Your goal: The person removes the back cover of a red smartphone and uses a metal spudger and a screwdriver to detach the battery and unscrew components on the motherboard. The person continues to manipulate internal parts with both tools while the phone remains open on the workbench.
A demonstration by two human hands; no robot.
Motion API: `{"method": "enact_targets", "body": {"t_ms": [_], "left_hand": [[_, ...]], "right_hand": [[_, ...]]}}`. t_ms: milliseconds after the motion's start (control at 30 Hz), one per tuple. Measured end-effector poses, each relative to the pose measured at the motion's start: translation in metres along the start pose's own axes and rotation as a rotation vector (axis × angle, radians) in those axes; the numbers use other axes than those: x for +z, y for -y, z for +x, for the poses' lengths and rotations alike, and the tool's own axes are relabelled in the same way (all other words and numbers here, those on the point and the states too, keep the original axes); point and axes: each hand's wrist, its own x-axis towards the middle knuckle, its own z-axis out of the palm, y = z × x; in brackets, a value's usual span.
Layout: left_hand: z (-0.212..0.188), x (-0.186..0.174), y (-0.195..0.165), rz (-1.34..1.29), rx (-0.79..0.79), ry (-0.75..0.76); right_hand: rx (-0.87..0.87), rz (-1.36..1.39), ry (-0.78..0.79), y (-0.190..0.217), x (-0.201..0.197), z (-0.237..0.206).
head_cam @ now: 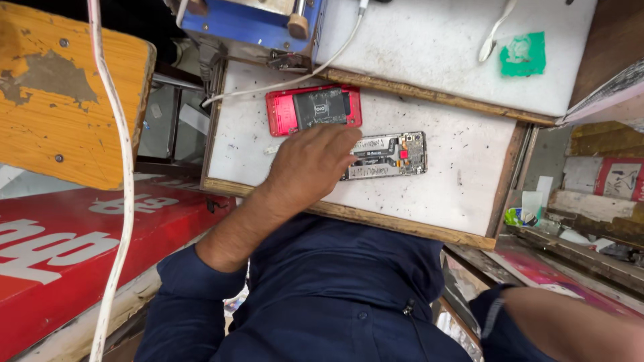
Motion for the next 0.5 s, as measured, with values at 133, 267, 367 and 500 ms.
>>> {"method": "enact_targets", "body": {"t_ms": [133, 267, 367, 500], "left_hand": [[-0.003, -0.005, 0.012, -0.152, 0.069, 0.174], [-0.002, -0.003, 0.009, 0.053, -0.114, 0.145], [-0.001, -0.009, 0.003, -0.058, -0.044, 0.092], [0.007, -0.013, -0.007, 0.156, -0.120, 0.276]], "right_hand": [[0.623, -0.233, 0.158, -0.020, 0.026, -0.050], [1.011, -0.299, 0.473, -0.045, 0.067, -0.129], [1.132, -0.322, 0.578, -0.060, 0.074, -0.150], [1.220, -0.424, 0.700, -0.070, 0.077, -0.144]]}}
